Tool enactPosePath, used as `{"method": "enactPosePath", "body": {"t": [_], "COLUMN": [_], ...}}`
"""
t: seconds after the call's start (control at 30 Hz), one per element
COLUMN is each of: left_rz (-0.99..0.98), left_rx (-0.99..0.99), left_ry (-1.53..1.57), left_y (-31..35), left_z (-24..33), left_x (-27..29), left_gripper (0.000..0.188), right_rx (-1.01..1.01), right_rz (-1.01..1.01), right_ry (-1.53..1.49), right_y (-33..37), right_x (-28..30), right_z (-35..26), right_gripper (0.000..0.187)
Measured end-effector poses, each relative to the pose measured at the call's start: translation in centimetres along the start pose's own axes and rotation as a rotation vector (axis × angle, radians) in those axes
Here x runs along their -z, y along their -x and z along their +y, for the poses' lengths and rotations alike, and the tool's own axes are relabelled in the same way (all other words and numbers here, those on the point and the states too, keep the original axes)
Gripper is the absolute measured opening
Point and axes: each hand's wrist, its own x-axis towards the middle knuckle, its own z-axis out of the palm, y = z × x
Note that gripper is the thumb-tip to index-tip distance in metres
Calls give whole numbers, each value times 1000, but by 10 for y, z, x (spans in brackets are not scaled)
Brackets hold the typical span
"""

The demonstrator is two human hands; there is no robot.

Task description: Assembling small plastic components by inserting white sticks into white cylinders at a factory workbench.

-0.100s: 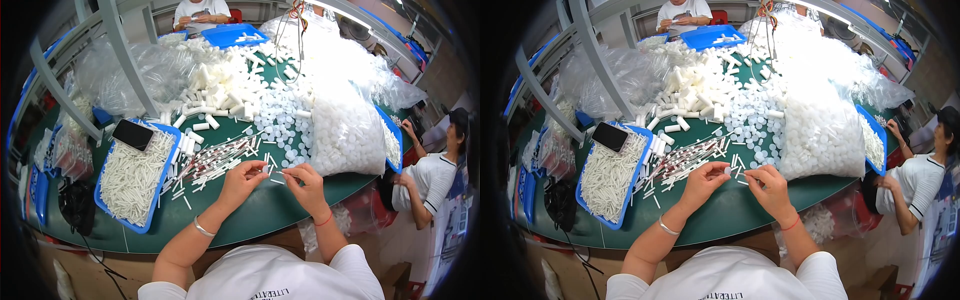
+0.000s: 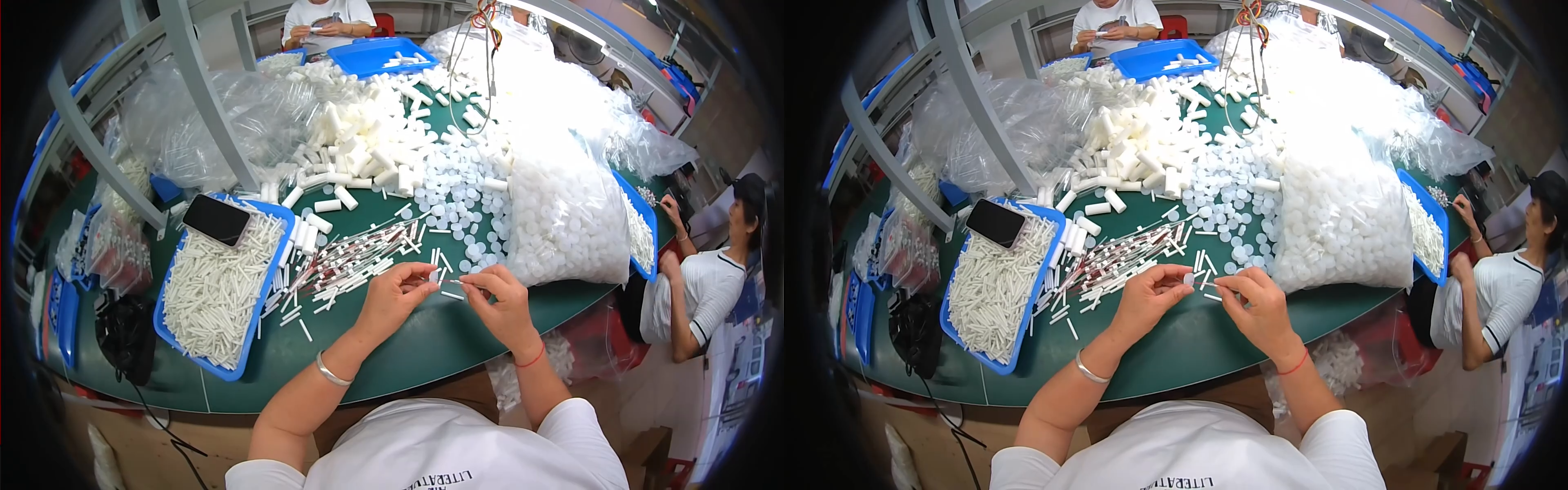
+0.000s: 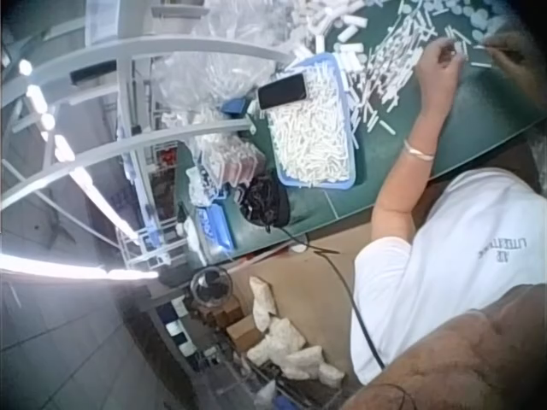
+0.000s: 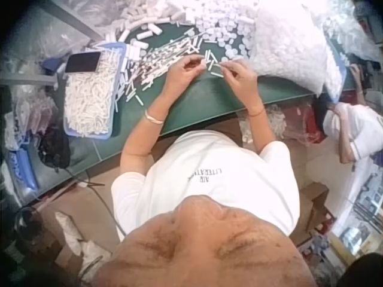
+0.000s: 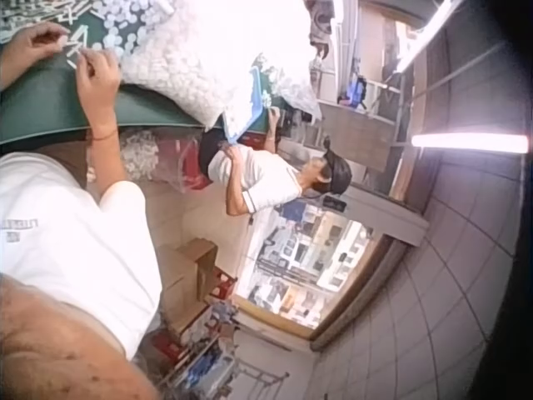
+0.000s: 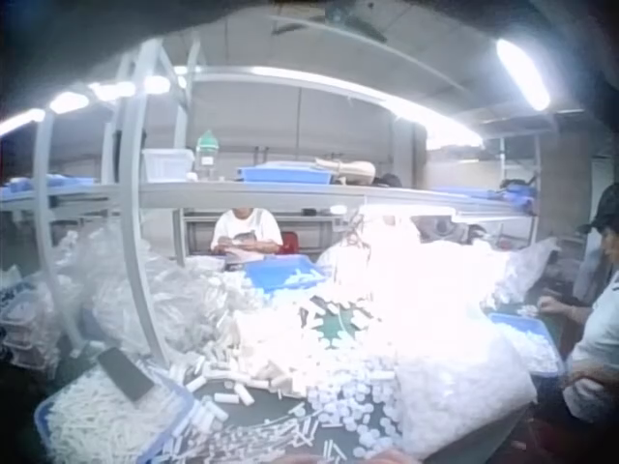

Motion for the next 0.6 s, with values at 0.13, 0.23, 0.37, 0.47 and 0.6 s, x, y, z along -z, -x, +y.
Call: {"method": "enactPosePath", "body": {"t": [0.13, 0.23, 0.37, 0.47, 0.6], "left_rz": [-68, -131, -178, -197, -122], "left_rx": [110, 257, 309, 329, 236], "left_ry": [189, 381, 346, 354, 294], "left_y": [-4, -5, -6, -4, 0], "left_z": [0, 6, 8, 9, 5], "left_x": [9, 12, 11, 10, 11], "left_gripper": [27, 28, 27, 26, 23], "right_rx": [60, 81, 177, 212, 210], "right_rz": [-29, -53, -70, -103, -146], "right_ry": [18, 45, 53, 39, 4], "right_y": [-4, -6, -8, -10, -14], "right_x": [5, 8, 6, 0, -10], "right_z": [0, 0, 0, 1, -4], "right_gripper": [16, 15, 15, 17, 13]}}
